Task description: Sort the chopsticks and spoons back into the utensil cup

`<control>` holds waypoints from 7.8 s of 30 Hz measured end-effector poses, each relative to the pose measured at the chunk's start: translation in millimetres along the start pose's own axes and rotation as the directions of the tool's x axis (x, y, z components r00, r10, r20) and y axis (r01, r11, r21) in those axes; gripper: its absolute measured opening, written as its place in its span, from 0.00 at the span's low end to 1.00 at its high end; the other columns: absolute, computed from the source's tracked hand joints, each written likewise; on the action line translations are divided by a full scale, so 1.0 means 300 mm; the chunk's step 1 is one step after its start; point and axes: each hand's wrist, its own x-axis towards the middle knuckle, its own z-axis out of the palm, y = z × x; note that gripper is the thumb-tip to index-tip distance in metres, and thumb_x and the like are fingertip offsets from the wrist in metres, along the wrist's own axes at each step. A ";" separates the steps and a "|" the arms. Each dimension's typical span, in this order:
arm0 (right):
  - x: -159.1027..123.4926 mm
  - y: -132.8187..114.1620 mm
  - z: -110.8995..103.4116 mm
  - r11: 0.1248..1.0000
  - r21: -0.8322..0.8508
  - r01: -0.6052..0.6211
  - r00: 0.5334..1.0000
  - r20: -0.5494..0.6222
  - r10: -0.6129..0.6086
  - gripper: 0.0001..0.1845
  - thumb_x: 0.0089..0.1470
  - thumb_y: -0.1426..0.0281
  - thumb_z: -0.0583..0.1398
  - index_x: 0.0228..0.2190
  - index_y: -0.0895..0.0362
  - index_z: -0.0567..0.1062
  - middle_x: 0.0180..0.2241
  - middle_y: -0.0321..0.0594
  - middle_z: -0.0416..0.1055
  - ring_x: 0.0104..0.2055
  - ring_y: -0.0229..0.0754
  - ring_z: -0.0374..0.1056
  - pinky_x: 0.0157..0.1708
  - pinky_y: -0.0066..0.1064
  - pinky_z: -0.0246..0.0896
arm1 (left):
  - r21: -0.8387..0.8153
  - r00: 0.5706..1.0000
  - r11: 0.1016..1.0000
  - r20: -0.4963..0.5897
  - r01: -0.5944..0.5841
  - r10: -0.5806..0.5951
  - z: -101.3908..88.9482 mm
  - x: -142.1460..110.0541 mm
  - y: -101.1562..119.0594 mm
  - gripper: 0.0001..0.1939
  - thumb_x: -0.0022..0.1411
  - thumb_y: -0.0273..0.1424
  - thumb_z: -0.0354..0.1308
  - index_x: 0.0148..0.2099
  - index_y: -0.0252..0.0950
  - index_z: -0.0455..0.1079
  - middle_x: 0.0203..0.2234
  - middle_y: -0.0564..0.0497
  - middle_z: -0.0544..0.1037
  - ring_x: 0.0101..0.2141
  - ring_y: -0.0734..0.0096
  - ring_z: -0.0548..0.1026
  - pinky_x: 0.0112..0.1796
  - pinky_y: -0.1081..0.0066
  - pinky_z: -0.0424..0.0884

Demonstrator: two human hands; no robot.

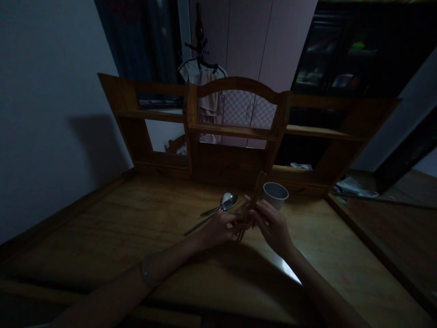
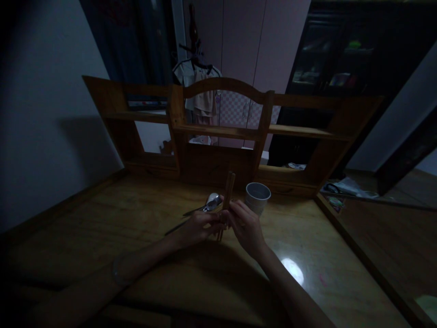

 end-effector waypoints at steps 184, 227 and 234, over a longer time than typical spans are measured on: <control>-0.076 0.199 0.116 0.741 0.320 -0.590 0.793 0.055 0.607 0.38 0.50 0.65 0.61 0.60 0.53 0.54 0.21 0.29 0.67 0.17 0.35 0.63 0.15 0.23 0.58 | 0.428 0.949 0.849 -0.195 0.310 -0.248 0.009 -0.026 -0.103 0.11 0.65 0.36 0.50 0.34 0.35 0.67 0.31 0.47 0.72 0.33 0.63 0.71 0.37 0.66 0.66; -0.048 0.002 0.051 0.997 0.075 0.021 0.987 -0.159 -0.009 0.16 0.56 0.76 0.60 0.46 0.52 0.68 0.37 0.37 0.72 0.36 0.37 0.73 0.35 0.27 0.69 | -0.053 0.997 0.998 -0.072 0.028 -0.032 -0.008 -0.006 0.049 0.09 0.62 0.34 0.59 0.37 0.32 0.75 0.29 0.51 0.78 0.30 0.74 0.75 0.33 0.77 0.69; -0.042 0.002 0.036 0.998 0.063 0.015 0.992 -0.127 -0.007 0.11 0.55 0.75 0.61 0.41 0.55 0.69 0.33 0.37 0.68 0.32 0.36 0.70 0.32 0.28 0.67 | -0.107 0.995 0.989 0.016 0.102 -0.101 -0.002 -0.006 0.024 0.09 0.61 0.34 0.61 0.39 0.33 0.78 0.29 0.50 0.79 0.29 0.73 0.75 0.32 0.76 0.68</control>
